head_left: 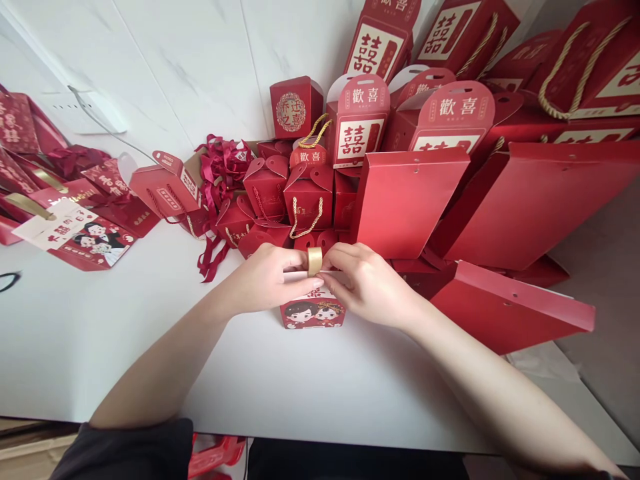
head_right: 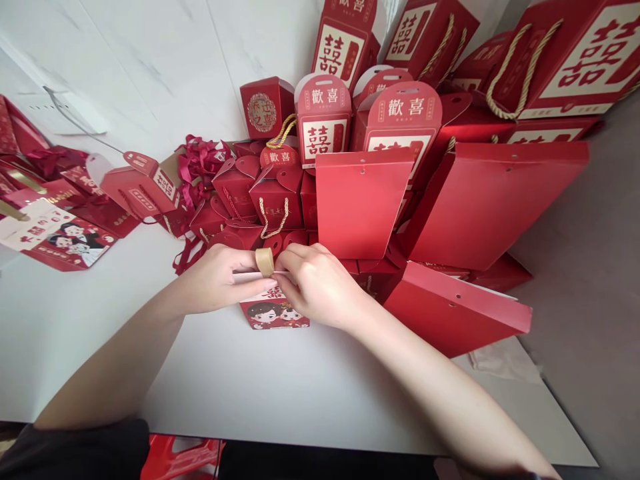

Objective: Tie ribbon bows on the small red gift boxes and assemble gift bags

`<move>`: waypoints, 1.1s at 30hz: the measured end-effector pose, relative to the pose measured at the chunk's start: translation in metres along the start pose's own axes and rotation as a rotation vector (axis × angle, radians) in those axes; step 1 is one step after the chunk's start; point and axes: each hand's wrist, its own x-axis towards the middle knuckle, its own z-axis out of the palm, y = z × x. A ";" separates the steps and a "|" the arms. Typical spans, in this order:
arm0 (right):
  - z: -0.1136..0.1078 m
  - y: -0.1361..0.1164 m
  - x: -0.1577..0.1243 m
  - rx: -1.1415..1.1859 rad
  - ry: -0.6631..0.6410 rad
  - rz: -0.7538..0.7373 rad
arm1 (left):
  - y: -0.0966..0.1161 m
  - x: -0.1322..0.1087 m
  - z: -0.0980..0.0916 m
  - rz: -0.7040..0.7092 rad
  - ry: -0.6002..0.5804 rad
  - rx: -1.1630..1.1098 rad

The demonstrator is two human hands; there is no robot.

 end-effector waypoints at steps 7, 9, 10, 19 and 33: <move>0.002 0.007 0.002 0.021 -0.029 -0.051 | -0.011 0.003 -0.005 0.105 0.008 0.273; 0.003 0.009 0.003 0.056 -0.038 -0.051 | -0.013 0.003 -0.008 0.132 -0.021 0.307; 0.002 0.009 0.003 0.073 -0.042 -0.049 | -0.014 0.002 -0.009 0.132 -0.039 0.315; -0.007 0.008 0.002 0.277 -0.102 0.048 | -0.007 -0.006 -0.015 -0.039 -0.084 0.241; 0.007 0.006 0.001 0.383 0.007 0.083 | -0.005 -0.005 -0.009 0.069 -0.009 0.239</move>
